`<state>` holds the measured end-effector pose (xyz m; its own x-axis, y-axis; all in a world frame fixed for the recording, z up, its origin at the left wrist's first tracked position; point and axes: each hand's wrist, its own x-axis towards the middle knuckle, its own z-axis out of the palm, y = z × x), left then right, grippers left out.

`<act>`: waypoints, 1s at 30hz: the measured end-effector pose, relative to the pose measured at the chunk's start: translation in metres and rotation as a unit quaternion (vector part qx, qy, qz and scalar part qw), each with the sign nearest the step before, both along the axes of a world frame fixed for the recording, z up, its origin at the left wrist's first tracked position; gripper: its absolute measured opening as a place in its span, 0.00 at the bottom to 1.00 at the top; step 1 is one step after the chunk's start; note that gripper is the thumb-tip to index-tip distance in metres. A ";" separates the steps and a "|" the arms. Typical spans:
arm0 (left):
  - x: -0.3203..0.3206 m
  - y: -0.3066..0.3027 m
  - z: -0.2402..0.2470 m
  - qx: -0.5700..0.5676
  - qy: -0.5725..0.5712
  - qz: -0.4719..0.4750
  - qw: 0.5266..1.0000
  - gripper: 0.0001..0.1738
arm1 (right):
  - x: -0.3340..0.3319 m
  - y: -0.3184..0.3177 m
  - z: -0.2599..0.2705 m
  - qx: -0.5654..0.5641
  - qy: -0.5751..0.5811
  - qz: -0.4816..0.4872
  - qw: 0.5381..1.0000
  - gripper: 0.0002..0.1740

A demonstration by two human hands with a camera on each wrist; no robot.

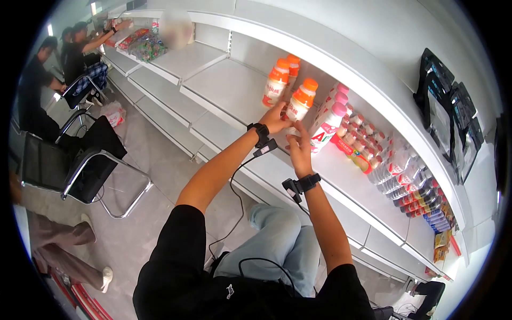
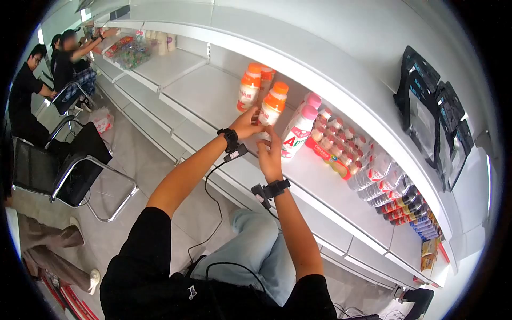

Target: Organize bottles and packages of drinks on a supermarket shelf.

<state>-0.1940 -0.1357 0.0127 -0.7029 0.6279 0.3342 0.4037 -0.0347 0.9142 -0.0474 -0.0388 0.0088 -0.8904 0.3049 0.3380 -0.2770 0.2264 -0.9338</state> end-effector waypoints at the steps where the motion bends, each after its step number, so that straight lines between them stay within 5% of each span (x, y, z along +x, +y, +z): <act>1: -0.006 0.003 -0.001 0.016 -0.017 -0.020 1.000 0.38 | -0.004 0.001 -0.002 0.000 0.006 -0.009 1.000 0.33; 7: -0.019 0.014 0.004 0.044 -0.094 -0.084 0.991 0.37 | -0.023 -0.001 -0.012 0.129 0.023 -0.085 0.988 0.40; 22: -0.084 0.133 -0.007 -0.083 0.035 0.154 0.984 0.38 | -0.021 -0.020 -0.012 0.217 0.070 -0.156 0.961 0.37; 30: -0.095 0.152 -0.026 -0.046 0.019 0.138 0.989 0.39 | -0.022 -0.023 -0.008 0.213 0.085 -0.177 0.957 0.33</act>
